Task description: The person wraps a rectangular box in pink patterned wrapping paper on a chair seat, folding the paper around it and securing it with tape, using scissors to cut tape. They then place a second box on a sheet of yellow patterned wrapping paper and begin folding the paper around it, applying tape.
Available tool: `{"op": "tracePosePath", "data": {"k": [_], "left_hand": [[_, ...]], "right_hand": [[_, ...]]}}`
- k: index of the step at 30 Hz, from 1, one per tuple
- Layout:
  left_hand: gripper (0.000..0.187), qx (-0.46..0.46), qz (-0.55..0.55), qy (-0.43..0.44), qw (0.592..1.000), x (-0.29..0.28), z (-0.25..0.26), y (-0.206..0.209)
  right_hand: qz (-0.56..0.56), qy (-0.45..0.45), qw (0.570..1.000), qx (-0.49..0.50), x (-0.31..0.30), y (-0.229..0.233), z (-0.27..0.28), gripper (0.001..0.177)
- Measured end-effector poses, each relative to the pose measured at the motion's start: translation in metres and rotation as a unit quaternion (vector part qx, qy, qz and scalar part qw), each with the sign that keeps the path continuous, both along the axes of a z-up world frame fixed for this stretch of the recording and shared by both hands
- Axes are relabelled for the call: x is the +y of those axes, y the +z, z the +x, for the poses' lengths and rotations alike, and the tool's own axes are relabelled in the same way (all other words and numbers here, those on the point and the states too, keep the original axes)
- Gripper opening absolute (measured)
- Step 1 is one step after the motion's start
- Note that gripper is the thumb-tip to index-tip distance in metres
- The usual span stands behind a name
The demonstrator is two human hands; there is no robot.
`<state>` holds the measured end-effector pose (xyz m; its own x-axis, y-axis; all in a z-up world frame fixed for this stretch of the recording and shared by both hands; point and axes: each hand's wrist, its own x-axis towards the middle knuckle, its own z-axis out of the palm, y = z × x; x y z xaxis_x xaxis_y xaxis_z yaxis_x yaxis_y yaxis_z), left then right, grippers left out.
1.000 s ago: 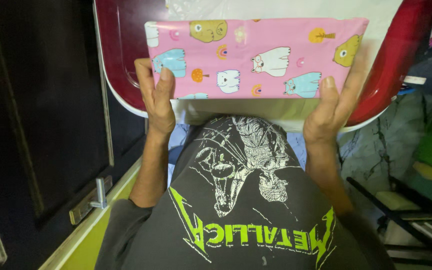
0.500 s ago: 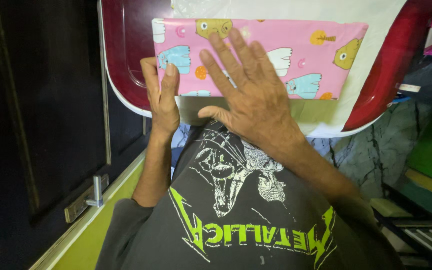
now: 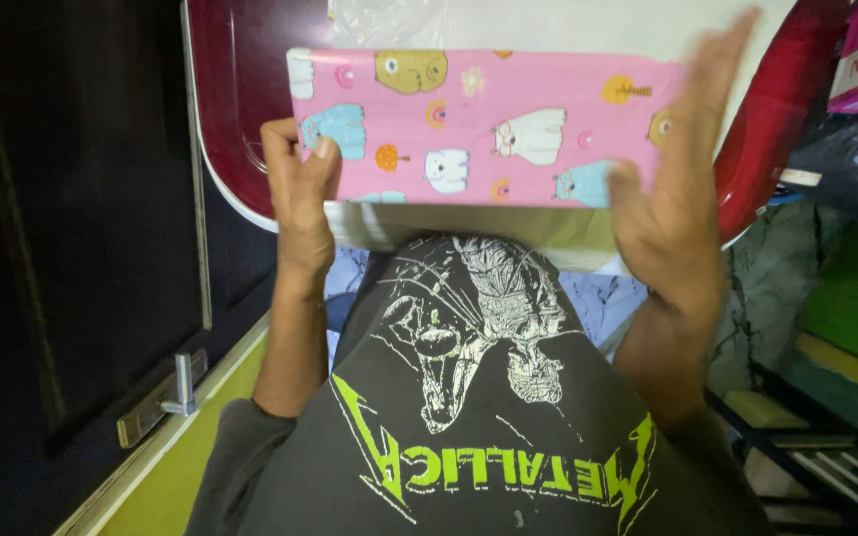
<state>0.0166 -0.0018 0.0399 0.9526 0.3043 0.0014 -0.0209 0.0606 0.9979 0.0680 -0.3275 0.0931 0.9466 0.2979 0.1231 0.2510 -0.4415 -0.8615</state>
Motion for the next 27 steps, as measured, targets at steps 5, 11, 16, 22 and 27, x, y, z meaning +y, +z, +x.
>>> {"op": "tracePosePath", "data": {"k": [5,11,16,22,27], "left_hand": [[0.076,0.023,-0.127,-0.052,0.99,0.012,0.005,0.005],[0.084,0.153,-0.121,-0.043,0.98,0.013,0.007,-0.001],[0.074,0.052,-0.164,-0.1,0.98,0.022,-0.008,0.0],[0.057,0.013,-0.109,-0.098,0.989,0.031,-0.005,-0.011],[0.057,0.032,-0.096,-0.087,0.991,0.026,-0.002,-0.031]], "right_hand": [[0.318,0.0,0.94,0.121,-0.013,-0.035,0.002,0.088],[0.388,-0.013,0.894,0.222,-0.021,-0.055,-0.004,0.098],[0.452,0.002,0.871,0.194,-0.022,-0.071,-0.012,0.085],[0.45,0.047,0.884,0.117,-0.012,-0.108,-0.011,0.065],[0.446,0.038,0.876,0.179,-0.005,-0.122,-0.011,0.092]]}}
